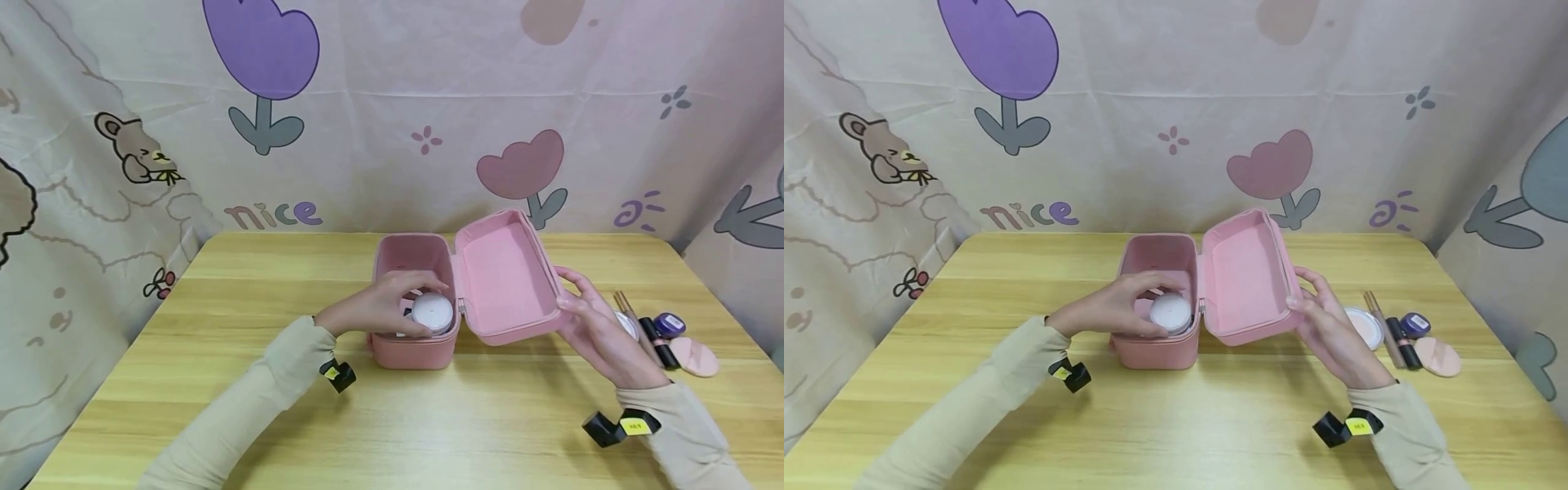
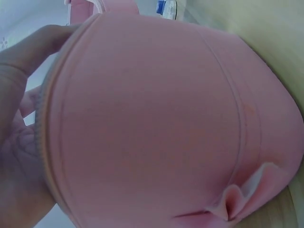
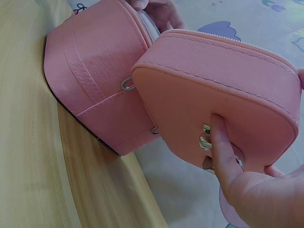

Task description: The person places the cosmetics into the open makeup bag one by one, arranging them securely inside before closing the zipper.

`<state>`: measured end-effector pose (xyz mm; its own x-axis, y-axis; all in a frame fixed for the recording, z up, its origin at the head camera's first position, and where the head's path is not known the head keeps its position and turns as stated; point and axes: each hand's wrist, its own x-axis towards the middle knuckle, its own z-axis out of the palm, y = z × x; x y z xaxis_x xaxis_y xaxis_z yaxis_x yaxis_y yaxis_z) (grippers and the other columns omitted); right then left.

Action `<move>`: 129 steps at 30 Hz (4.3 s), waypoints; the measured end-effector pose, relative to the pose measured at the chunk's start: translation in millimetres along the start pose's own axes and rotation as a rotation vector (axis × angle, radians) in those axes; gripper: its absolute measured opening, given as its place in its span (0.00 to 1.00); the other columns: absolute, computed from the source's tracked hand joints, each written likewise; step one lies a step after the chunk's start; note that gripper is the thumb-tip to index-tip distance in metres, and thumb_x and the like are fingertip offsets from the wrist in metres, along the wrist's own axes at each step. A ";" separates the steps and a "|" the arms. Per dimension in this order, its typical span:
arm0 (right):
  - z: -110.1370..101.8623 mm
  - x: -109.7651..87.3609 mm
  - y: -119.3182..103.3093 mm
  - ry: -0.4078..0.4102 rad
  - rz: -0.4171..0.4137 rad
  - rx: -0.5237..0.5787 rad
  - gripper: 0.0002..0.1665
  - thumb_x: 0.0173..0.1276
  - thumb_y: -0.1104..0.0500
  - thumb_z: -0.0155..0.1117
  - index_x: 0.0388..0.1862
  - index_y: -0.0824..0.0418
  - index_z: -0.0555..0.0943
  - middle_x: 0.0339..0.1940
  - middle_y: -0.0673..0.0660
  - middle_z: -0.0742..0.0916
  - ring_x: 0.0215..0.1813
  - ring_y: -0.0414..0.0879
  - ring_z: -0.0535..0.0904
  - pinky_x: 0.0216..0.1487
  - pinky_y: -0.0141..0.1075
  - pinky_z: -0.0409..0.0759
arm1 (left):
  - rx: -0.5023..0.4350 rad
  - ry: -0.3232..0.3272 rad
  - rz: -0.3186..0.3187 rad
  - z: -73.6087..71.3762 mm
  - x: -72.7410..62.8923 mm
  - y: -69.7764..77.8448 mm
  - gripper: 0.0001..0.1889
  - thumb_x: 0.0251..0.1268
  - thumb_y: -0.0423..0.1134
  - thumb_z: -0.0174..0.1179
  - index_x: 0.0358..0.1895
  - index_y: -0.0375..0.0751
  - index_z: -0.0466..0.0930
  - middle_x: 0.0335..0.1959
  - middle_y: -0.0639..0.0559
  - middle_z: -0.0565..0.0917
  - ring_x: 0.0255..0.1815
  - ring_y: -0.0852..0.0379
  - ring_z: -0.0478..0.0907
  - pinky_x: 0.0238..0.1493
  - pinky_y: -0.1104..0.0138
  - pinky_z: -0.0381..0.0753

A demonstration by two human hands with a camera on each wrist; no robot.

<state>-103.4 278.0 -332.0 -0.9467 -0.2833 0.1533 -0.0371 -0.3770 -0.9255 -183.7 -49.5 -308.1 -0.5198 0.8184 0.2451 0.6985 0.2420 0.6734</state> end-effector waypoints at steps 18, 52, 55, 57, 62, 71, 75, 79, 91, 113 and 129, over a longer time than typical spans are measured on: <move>0.8 -0.8 -1.5 -0.036 -0.006 0.027 0.28 0.74 0.70 0.39 0.70 0.55 0.56 0.66 0.56 0.64 0.60 0.45 0.74 0.58 0.36 0.73 | 0.027 0.004 -0.006 0.7 0.8 1.4 0.30 0.46 0.38 0.75 0.56 0.36 0.77 0.50 0.50 0.80 0.49 0.57 0.72 0.50 0.71 0.75; -0.9 -0.7 -1.0 -0.001 0.021 -0.006 0.27 0.75 0.68 0.41 0.70 0.53 0.55 0.66 0.56 0.64 0.59 0.44 0.75 0.57 0.35 0.74 | -0.179 0.303 -0.068 1.5 -14.5 -1.2 0.25 0.68 0.41 0.49 0.65 0.30 0.67 0.64 0.40 0.70 0.67 0.47 0.64 0.66 0.48 0.60; -0.3 -0.2 -2.2 0.004 0.018 -0.015 0.27 0.75 0.68 0.41 0.70 0.53 0.55 0.66 0.56 0.63 0.59 0.44 0.75 0.57 0.35 0.74 | -0.222 0.457 -0.121 2.8 -18.6 -3.9 0.25 0.68 0.34 0.52 0.67 0.30 0.64 0.66 0.39 0.67 0.67 0.43 0.63 0.67 0.50 0.60; 0.5 -0.1 -3.1 0.002 0.015 -0.018 0.27 0.75 0.68 0.41 0.70 0.53 0.55 0.66 0.56 0.63 0.59 0.44 0.75 0.57 0.35 0.74 | -0.295 0.569 -0.192 3.1 -20.3 -7.1 0.27 0.69 0.31 0.52 0.69 0.29 0.58 0.67 0.36 0.65 0.68 0.42 0.61 0.68 0.52 0.59; -0.4 -0.6 -2.2 0.001 0.019 -0.033 0.27 0.75 0.66 0.41 0.70 0.53 0.54 0.67 0.57 0.61 0.60 0.44 0.74 0.57 0.35 0.74 | -0.511 0.796 -0.413 4.1 -25.6 -20.1 0.28 0.66 0.27 0.48 0.68 0.27 0.54 0.65 0.32 0.62 0.66 0.42 0.60 0.67 0.51 0.59; -2.1 -2.3 -1.5 -0.021 0.019 -0.028 0.27 0.76 0.66 0.39 0.71 0.54 0.53 0.68 0.57 0.61 0.61 0.45 0.74 0.58 0.36 0.73 | -0.853 0.702 -0.499 14.8 -47.2 -32.5 0.32 0.58 0.29 0.44 0.68 0.24 0.51 0.61 0.33 0.59 0.59 0.45 0.60 0.57 0.55 0.64; -1.5 -2.7 -1.0 -0.017 0.016 -0.027 0.27 0.76 0.66 0.40 0.71 0.54 0.53 0.68 0.57 0.61 0.61 0.45 0.73 0.58 0.36 0.73 | -0.883 0.662 -0.452 21.6 -48.8 -31.6 0.33 0.56 0.27 0.45 0.68 0.24 0.50 0.63 0.32 0.58 0.63 0.39 0.58 0.57 0.60 0.66; -0.8 -1.8 0.0 0.009 0.024 -0.038 0.27 0.75 0.65 0.41 0.70 0.53 0.53 0.67 0.57 0.61 0.60 0.44 0.74 0.57 0.35 0.74 | -0.886 0.648 -0.441 26.6 -49.3 -31.2 0.34 0.55 0.26 0.45 0.69 0.24 0.50 0.66 0.30 0.56 0.64 0.37 0.59 0.59 0.61 0.67; -3.6 -4.5 -1.6 -0.034 0.007 -0.007 0.26 0.76 0.67 0.38 0.70 0.54 0.52 0.68 0.56 0.62 0.61 0.44 0.73 0.58 0.35 0.74 | -0.908 0.669 -0.383 45.4 -49.7 -37.9 0.32 0.62 0.31 0.45 0.72 0.30 0.51 0.70 0.34 0.54 0.69 0.38 0.52 0.66 0.57 0.53; -16.8 -5.8 -14.6 0.015 -0.045 -0.591 0.32 0.76 0.66 0.44 0.76 0.55 0.53 0.68 0.51 0.66 0.63 0.34 0.67 0.54 0.23 0.70 | -0.850 0.621 -0.327 46.6 -59.0 -42.6 0.32 0.70 0.36 0.45 0.75 0.36 0.48 0.73 0.36 0.52 0.72 0.39 0.51 0.70 0.51 0.50; -45.1 -9.1 -32.9 0.065 -0.505 -0.500 0.26 0.81 0.62 0.28 0.70 0.71 0.63 0.66 0.56 0.74 0.68 0.45 0.64 0.60 0.25 0.66 | -0.715 0.603 -0.287 50.5 -62.4 -51.1 0.35 0.66 0.41 0.45 0.75 0.36 0.48 0.71 0.33 0.54 0.69 0.37 0.54 0.67 0.47 0.54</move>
<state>-108.0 332.8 -318.6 -0.7915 -0.1215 0.5990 -0.6040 0.0060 -0.7969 -162.2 -86.5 -393.0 -0.9266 0.3261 0.1870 0.1462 -0.1457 0.9785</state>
